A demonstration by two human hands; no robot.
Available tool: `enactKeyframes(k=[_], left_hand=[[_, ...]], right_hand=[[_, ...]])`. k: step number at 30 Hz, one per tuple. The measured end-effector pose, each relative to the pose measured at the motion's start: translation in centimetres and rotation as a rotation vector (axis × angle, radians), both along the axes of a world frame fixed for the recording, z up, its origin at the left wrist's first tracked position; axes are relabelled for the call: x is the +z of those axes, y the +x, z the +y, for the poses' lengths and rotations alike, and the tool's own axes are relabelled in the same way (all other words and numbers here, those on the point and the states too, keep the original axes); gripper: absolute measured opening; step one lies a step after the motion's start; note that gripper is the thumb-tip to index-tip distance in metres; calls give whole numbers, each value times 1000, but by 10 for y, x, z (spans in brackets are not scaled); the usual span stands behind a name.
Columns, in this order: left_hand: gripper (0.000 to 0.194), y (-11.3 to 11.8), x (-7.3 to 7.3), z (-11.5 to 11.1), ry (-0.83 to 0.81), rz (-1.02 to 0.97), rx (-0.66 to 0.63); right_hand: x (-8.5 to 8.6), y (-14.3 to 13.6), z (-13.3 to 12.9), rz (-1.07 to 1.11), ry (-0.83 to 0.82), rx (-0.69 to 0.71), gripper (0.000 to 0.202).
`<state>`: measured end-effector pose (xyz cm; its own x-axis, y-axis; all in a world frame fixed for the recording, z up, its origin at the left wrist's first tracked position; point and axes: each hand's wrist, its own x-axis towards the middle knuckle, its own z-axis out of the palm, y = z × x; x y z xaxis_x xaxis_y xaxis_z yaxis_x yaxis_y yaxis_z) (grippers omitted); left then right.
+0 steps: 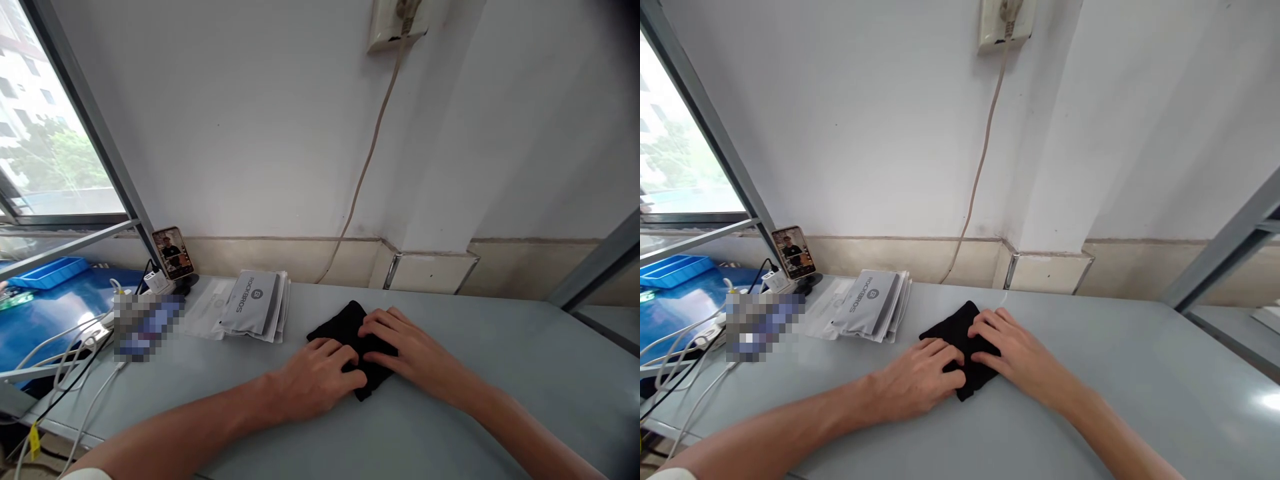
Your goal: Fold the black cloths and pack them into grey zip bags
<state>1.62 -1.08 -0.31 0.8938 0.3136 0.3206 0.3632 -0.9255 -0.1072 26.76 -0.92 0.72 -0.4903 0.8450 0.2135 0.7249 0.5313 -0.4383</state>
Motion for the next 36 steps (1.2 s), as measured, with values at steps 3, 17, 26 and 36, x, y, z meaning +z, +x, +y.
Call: enactKeyframes(k=[3, 17, 26, 36], left_hand=[[19, -1, 4, 0, -49, 3, 37], [35, 0, 5, -2, -247, -59, 186], [39, -2, -4, 1, -211, -101, 201], [13, -2, 1, 5, -132, -63, 171]], right_hand=[[6, -6, -6, 31, -94, 65, 33], [-18, 5, 1, -96, -31, 16, 61], [-20, 10, 1, -109, -111, -19, 73], [-17, 7, -2, -102, -149, -41, 64]])
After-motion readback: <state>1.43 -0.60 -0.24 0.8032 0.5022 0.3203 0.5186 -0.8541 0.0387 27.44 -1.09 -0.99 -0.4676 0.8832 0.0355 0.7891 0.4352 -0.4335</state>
